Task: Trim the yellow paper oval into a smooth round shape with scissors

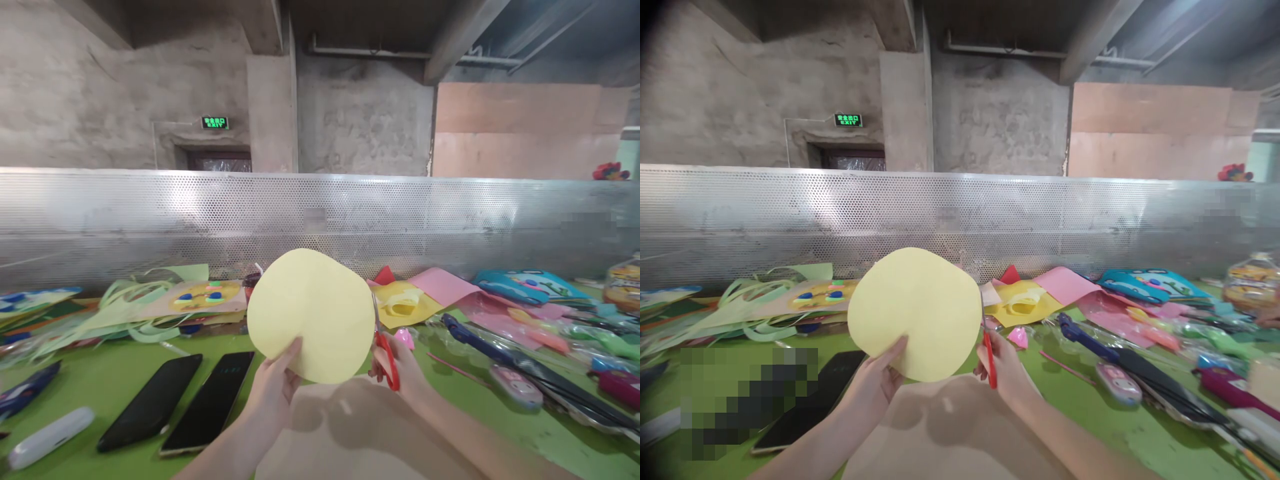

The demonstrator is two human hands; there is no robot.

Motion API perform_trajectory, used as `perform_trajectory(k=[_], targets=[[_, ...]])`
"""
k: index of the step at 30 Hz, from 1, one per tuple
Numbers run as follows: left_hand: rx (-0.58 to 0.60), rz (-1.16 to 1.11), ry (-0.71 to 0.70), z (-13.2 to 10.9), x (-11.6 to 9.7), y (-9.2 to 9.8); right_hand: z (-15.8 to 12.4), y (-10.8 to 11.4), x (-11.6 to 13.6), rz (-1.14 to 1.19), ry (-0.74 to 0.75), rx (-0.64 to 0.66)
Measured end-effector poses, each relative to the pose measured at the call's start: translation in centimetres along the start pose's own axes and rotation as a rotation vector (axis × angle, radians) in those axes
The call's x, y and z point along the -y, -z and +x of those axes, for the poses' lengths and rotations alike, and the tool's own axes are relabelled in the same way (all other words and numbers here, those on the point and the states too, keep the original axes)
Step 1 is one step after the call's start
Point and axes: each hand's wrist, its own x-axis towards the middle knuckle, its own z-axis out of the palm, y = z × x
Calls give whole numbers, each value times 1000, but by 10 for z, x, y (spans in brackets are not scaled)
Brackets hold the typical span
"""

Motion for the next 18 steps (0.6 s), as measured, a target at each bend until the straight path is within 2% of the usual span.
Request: perform_trajectory(k=[8, 18], targets=[[24, 1, 1, -2, -3, -1, 1, -1, -2, -30, -29, -5], [8, 22, -7, -3, -2, -4, 4, 1, -6, -5, 5, 12]])
